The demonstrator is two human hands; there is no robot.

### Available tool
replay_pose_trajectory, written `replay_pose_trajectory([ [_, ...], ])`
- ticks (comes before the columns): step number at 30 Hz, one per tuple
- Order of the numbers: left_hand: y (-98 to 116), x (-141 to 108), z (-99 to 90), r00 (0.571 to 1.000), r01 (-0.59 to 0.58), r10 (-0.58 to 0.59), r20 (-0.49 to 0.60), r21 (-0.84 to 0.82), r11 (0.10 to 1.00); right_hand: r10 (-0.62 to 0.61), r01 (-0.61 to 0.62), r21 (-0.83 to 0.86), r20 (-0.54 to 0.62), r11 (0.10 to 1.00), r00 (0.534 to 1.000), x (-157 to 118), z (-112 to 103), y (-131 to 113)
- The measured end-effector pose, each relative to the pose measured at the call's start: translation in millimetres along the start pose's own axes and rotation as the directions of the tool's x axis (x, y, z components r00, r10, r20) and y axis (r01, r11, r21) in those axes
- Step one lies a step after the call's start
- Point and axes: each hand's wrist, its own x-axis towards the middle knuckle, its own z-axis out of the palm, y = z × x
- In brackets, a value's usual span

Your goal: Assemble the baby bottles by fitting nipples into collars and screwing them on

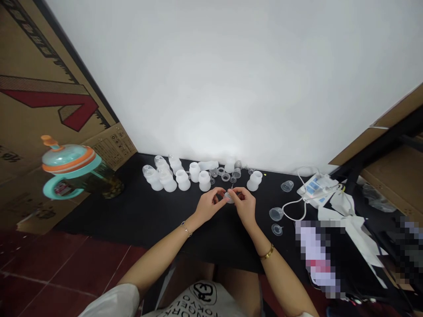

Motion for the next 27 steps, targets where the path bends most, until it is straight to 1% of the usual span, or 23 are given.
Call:
replay_pose_trajectory([
  [4,2,-2,0.0,0.999,-0.027,0.027,0.019,0.025,0.999,-0.126,0.126,-0.075,0.01,0.989,0.992,-2,1,0],
  [7,0,-2,0.8,0.999,-0.039,0.038,0.036,0.02,0.999,-0.161,0.163,-0.098,0.023,0.982,0.987,-2,1,2],
  [14,-4,0,1.3,0.997,-0.069,0.068,0.048,0.013,0.998,-0.067,0.068,-0.034,0.042,0.997,0.997,-1,-1,5],
  [22,-4,1,1.1,0.999,-0.052,0.052,0.011,-0.01,0.999,-0.034,0.032,0.028,0.048,0.999,0.998,1,0,10],
  [27,-5,2,1.0,1.0,-0.022,0.022,-0.009,-0.071,0.997,0.038,-0.052,0.155,0.091,0.987,0.995,4,1,12],
])
